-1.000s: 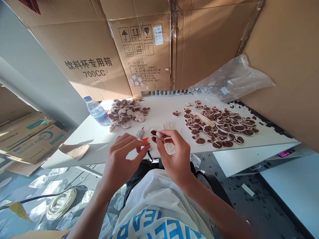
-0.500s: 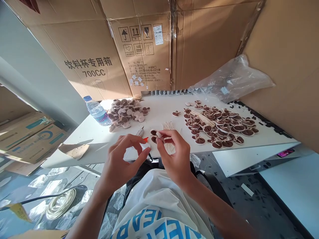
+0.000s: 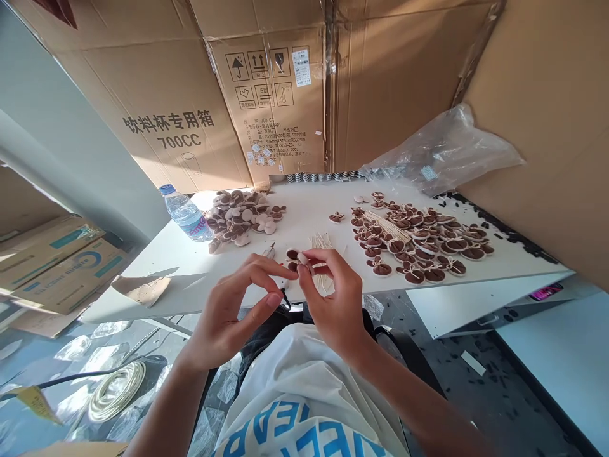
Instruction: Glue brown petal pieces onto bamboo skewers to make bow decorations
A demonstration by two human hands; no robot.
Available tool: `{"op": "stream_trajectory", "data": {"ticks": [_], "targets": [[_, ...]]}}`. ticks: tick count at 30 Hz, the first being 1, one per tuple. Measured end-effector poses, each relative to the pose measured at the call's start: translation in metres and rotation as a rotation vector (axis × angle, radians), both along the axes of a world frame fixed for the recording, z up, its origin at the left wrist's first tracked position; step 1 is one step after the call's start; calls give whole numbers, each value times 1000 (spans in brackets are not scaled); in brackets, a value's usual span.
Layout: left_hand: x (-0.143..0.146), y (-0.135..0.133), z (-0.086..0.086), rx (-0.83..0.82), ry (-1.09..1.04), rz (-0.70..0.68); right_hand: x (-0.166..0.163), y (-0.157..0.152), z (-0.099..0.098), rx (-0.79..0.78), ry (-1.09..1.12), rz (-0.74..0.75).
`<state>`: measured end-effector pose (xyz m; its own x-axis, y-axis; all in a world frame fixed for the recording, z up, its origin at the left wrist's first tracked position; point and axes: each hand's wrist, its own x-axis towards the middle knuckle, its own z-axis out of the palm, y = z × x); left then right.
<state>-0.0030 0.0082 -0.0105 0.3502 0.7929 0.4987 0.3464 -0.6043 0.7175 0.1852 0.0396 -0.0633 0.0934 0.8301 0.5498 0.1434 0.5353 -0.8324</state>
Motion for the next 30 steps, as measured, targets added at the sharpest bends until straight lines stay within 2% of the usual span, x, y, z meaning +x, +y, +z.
{"op": "stream_trajectory", "data": {"ticks": [2, 4, 7, 9, 11, 14, 18, 21, 22, 24, 27, 30], "targets": [[0, 0, -3, -57, 31, 16, 0, 0, 0, 5, -5, -8], [2, 2, -8, -39, 78, 134, 1, 0, -1, 2, -11, -10], [5, 6, -16, 110, 176, 332, 0, -1, -2, 6, -14, -3], [7, 9, -18, 195, 240, 370, 0, -1, -3, 16, -15, -1], [7, 10, -18, 222, 242, 345, -1, -1, -3, 18, -19, -3], [5, 8, -11, 185, 116, 285, -1, -1, -3, 4, -15, -6], [0, 0, 0, 40, -44, 100, -1, -1, -1, -20, 1, 1], [-1, -2, 2, -83, -57, -4, -1, -1, 0, -16, -1, -4], [-1, -2, 1, -100, -33, 17, -1, -1, 0, -11, -4, -7], [2, -1, -3, -76, 43, 148, 0, -1, 0, -1, -9, -11], [6, 3, -12, 52, 174, 363, 0, 0, -1, 10, -16, -11], [8, 6, -15, 146, 234, 372, 0, 0, -3, 18, -29, -18]]}}
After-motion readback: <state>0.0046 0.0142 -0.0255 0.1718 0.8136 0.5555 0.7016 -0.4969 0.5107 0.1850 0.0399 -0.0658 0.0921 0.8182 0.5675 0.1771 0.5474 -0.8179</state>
